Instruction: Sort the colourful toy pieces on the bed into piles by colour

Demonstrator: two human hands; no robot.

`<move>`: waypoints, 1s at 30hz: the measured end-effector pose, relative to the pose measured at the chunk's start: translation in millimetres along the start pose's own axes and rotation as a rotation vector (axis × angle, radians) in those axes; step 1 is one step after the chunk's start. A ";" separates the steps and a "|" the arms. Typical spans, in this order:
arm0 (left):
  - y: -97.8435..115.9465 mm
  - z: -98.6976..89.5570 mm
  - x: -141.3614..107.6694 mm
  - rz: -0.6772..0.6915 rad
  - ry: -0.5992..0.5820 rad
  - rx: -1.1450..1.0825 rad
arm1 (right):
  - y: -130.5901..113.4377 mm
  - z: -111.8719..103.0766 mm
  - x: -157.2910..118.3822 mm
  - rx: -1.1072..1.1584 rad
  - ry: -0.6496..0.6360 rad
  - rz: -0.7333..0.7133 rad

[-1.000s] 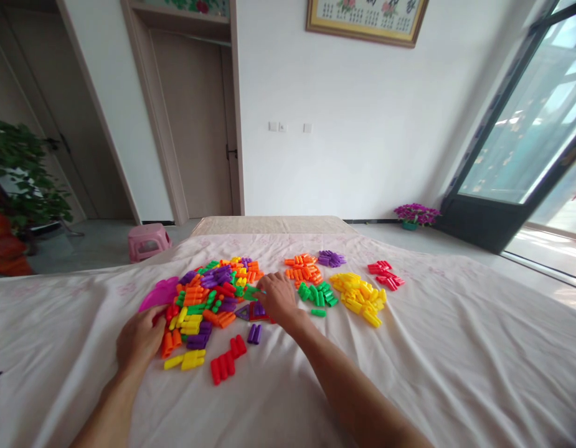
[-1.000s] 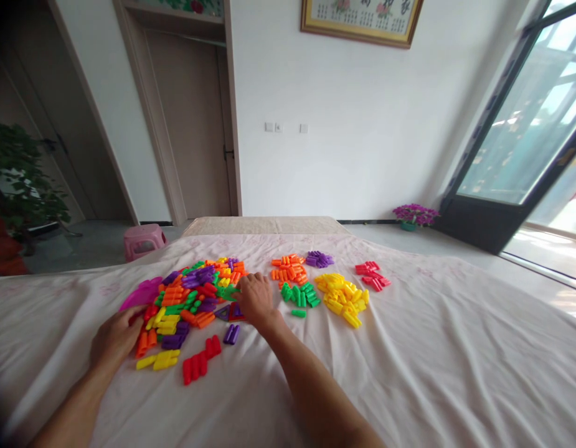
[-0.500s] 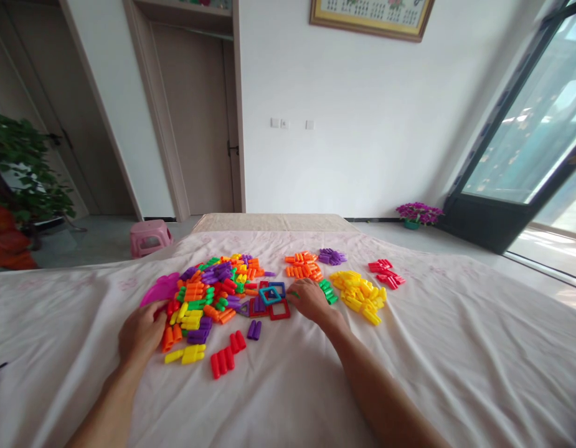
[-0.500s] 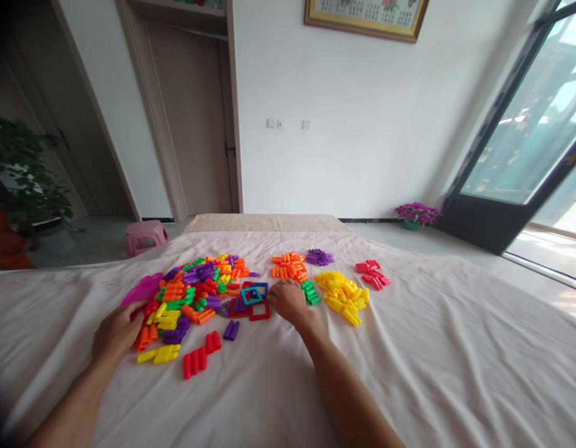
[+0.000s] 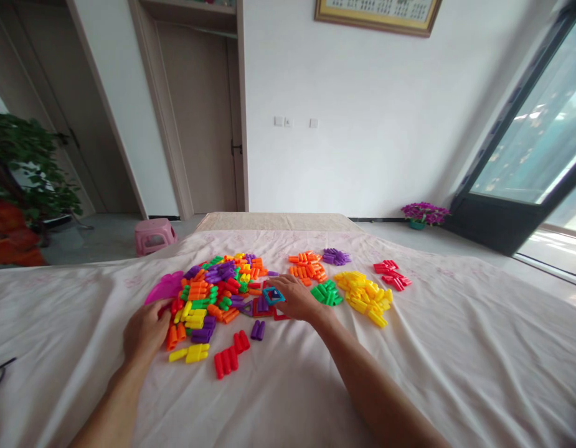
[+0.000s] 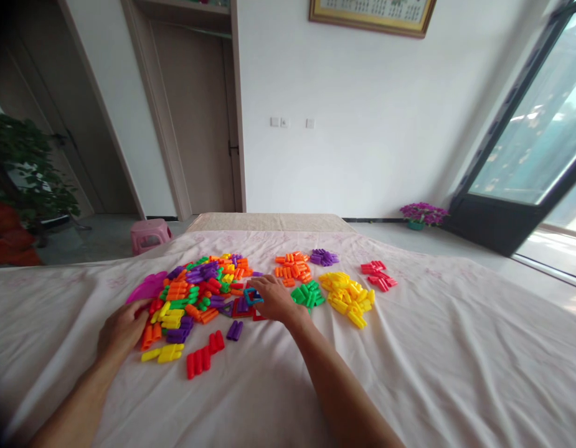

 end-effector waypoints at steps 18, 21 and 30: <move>0.7 -1.4 0.5 -0.012 0.000 -0.012 | 41.0 -5.4 24.2 -0.066 -0.148 0.319; -0.1 0.5 1.3 -0.010 0.002 -0.009 | 42.8 -0.3 26.4 -0.061 -0.151 0.280; -1.4 3.5 1.8 0.007 0.032 -0.004 | 33.9 3.5 27.7 -0.057 -0.185 0.243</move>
Point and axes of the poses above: each hand's wrist, its own x-axis towards the middle knuckle, its own z-axis out of the palm, y = z × x, the point moved 4 cm from there along x, towards the middle knuckle, and after that the axes turned 15 degrees about x, right-handed, at the moved point
